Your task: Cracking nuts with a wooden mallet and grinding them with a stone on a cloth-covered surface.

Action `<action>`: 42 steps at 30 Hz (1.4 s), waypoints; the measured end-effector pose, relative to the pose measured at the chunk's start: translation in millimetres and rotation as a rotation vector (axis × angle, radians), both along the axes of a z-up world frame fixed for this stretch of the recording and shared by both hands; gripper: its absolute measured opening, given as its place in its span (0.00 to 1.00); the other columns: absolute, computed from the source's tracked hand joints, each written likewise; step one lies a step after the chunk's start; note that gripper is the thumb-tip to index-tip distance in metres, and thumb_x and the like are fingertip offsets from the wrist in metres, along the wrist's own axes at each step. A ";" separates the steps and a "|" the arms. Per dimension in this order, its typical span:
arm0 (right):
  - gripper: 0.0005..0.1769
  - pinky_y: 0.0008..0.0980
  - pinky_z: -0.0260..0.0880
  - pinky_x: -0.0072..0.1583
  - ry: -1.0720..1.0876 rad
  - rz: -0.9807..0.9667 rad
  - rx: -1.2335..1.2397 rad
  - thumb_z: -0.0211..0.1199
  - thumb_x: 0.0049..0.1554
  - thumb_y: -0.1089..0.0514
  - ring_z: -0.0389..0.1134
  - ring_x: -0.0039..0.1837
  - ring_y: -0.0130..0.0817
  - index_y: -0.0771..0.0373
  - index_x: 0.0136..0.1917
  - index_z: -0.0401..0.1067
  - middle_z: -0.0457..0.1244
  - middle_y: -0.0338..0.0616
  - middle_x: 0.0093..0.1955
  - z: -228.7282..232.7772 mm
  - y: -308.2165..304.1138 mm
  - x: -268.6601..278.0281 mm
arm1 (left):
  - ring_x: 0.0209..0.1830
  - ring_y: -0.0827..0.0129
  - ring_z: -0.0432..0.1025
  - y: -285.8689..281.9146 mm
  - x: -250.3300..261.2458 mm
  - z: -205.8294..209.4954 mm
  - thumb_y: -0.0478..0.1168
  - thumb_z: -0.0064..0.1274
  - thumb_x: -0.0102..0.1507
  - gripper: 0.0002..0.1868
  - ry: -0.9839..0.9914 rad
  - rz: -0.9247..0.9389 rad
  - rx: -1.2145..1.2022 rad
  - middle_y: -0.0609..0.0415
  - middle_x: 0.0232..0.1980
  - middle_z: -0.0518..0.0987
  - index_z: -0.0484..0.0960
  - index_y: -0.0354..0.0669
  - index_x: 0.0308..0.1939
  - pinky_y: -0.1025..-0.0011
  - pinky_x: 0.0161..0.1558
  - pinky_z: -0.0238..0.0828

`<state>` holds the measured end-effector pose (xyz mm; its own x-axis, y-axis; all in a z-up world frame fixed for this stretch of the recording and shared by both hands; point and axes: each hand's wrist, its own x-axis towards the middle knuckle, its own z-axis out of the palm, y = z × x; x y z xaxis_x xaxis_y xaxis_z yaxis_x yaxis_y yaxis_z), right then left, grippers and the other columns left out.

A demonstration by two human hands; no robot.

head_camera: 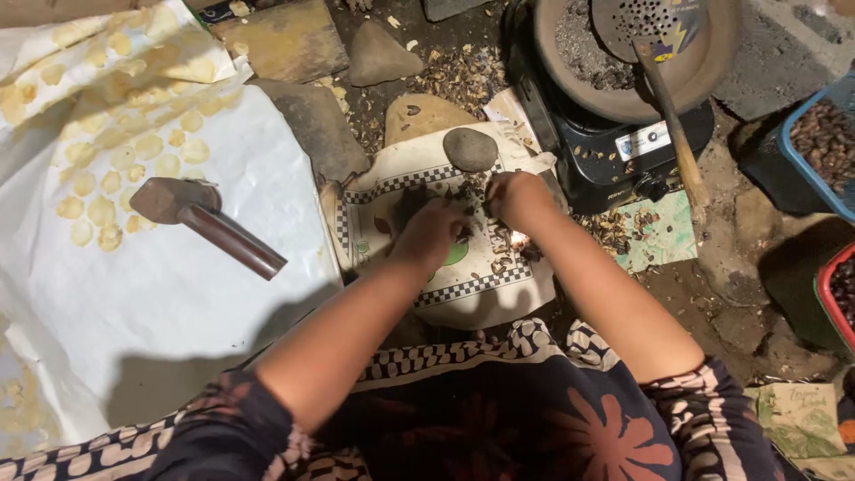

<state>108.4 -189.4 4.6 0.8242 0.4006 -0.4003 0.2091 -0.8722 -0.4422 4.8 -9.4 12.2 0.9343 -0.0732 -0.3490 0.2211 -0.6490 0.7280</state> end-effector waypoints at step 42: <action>0.10 0.50 0.75 0.57 -0.003 -0.056 0.083 0.64 0.57 0.54 0.73 0.56 0.56 0.53 0.52 0.80 0.71 0.52 0.50 25.7 -10.4 -40.3 | 0.16 0.80 0.65 69.9 -11.6 39.8 0.51 0.44 0.71 0.15 0.446 0.817 -1.679 0.53 0.31 0.84 0.84 0.51 0.46 0.88 0.13 0.51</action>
